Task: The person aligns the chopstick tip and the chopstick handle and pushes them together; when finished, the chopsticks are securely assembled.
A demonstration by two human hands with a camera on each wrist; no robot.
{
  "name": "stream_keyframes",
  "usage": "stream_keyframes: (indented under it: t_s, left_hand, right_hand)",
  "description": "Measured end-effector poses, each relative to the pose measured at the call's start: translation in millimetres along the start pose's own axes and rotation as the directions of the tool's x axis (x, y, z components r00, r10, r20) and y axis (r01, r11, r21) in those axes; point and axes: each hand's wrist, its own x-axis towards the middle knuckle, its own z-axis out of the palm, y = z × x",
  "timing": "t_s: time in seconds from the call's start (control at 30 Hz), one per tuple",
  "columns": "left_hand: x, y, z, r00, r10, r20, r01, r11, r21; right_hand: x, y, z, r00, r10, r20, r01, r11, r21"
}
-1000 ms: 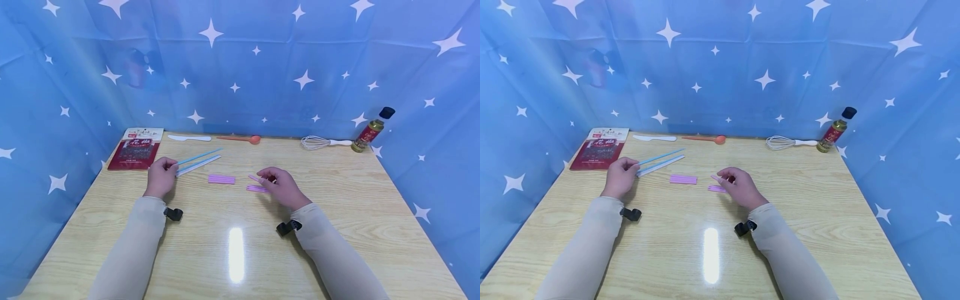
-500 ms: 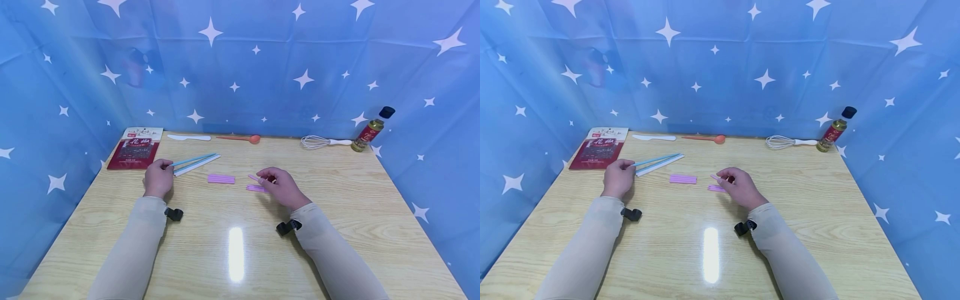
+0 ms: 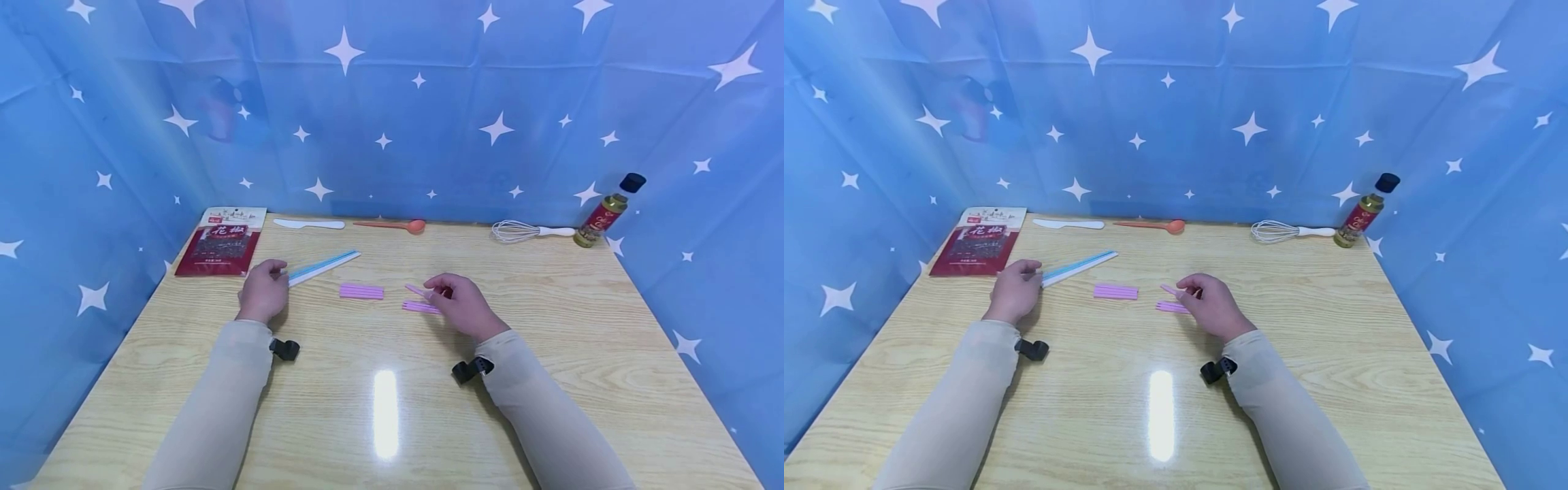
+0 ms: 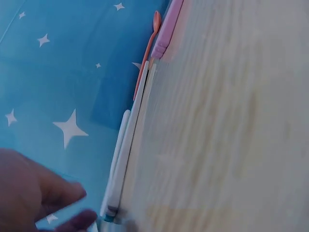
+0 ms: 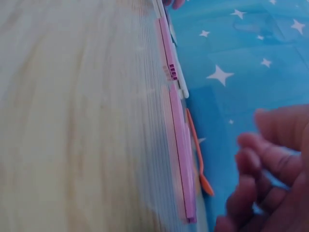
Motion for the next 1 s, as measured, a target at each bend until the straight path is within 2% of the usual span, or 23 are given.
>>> stream_keyframes:
  t_s: [0.1,0.17,0.3,0.4,0.5,0.6,0.8,1.0]
  left_hand:
    - [-2.8,5.4,3.5,0.996,0.07,0.049,-0.071,0.997,0.005]
    - [-6.9,12.2,7.7,0.987,0.126,0.099,-0.129,0.991,0.02]
    - [-16.4,25.9,19.5,0.95,0.231,0.21,-0.249,0.966,0.064]
    - [-24.1,34.6,27.6,0.914,0.286,0.289,-0.328,0.938,0.11]
    - [-31.0,40.8,33.1,0.889,0.293,0.353,-0.364,0.919,0.155]
    - [-34.8,44.1,35.6,0.872,0.288,0.395,-0.385,0.902,0.194]
    - [-36.0,44.7,37.6,0.86,0.28,0.427,-0.395,0.895,0.207]
    - [-36.0,44.0,37.8,0.861,0.271,0.43,-0.392,0.893,0.222]
  right_hand:
    - [0.0,1.4,-1.5,0.998,0.059,0.01,-0.058,0.997,-0.058]
    - [0.0,2.5,-2.5,0.996,0.087,0.023,-0.084,0.991,-0.1]
    - [0.0,2.9,-3.2,0.991,0.118,0.067,-0.107,0.983,-0.147]
    - [0.1,2.1,-2.9,0.986,0.128,0.104,-0.109,0.979,-0.17]
    - [0.1,1.3,-2.5,0.983,0.127,0.134,-0.102,0.979,-0.177]
    - [-0.3,1.0,-2.8,0.98,0.122,0.158,-0.094,0.98,-0.174]
    - [-0.7,2.5,-2.5,0.98,0.1,0.172,-0.065,0.978,-0.199]
    - [-1.2,1.7,-1.5,0.978,0.095,0.184,-0.056,0.977,-0.206]
